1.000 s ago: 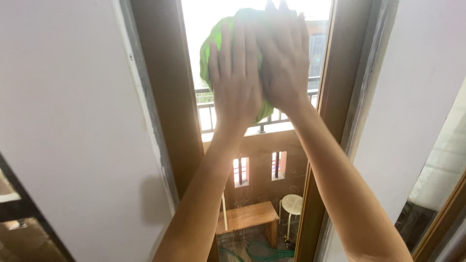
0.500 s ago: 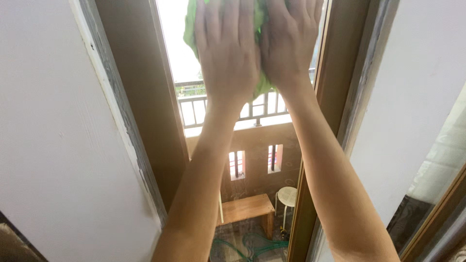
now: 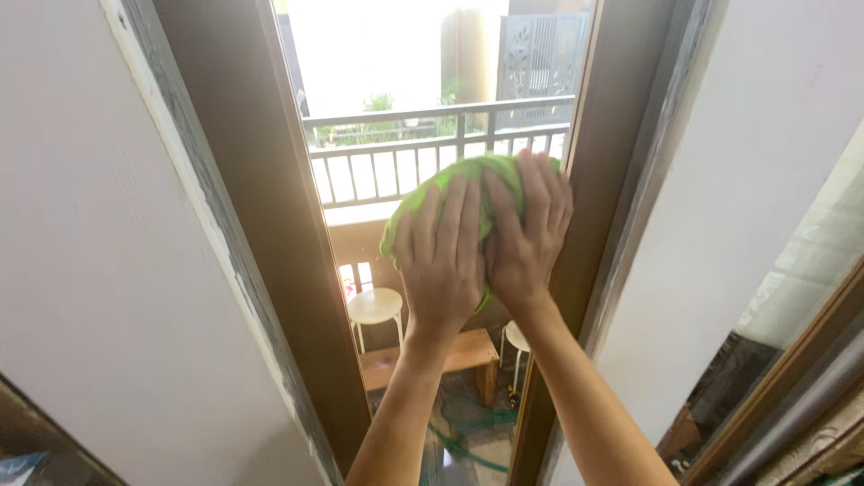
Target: The person sprays a cleaning solution onto a vertical window frame and wipes it with a green cloth. They repeat this process, moving from the top to the bottom of the frame and then cleaning the adjacent glass pane.
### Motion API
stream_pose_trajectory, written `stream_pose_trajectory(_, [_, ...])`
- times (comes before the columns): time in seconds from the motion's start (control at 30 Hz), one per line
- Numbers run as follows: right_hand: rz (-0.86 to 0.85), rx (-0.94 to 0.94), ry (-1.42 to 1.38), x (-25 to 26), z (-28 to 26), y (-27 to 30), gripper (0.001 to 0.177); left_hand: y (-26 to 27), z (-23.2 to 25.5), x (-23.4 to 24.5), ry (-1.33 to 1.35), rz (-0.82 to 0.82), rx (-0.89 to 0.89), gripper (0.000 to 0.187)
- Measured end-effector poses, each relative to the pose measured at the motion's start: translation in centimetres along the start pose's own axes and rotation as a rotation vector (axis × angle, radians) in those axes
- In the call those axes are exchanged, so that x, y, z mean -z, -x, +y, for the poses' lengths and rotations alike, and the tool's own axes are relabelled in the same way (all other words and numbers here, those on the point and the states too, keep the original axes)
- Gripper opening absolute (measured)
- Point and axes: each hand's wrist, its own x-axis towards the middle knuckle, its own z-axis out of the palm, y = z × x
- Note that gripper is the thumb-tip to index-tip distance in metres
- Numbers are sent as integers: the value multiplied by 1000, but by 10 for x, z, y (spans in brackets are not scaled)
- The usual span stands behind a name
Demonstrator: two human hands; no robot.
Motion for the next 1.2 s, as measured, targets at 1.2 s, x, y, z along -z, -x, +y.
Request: stream_pose_trajectory(1.2, [-149,218,21,45,79,-154,47,-142,54,-42,-219,28,-85,65])
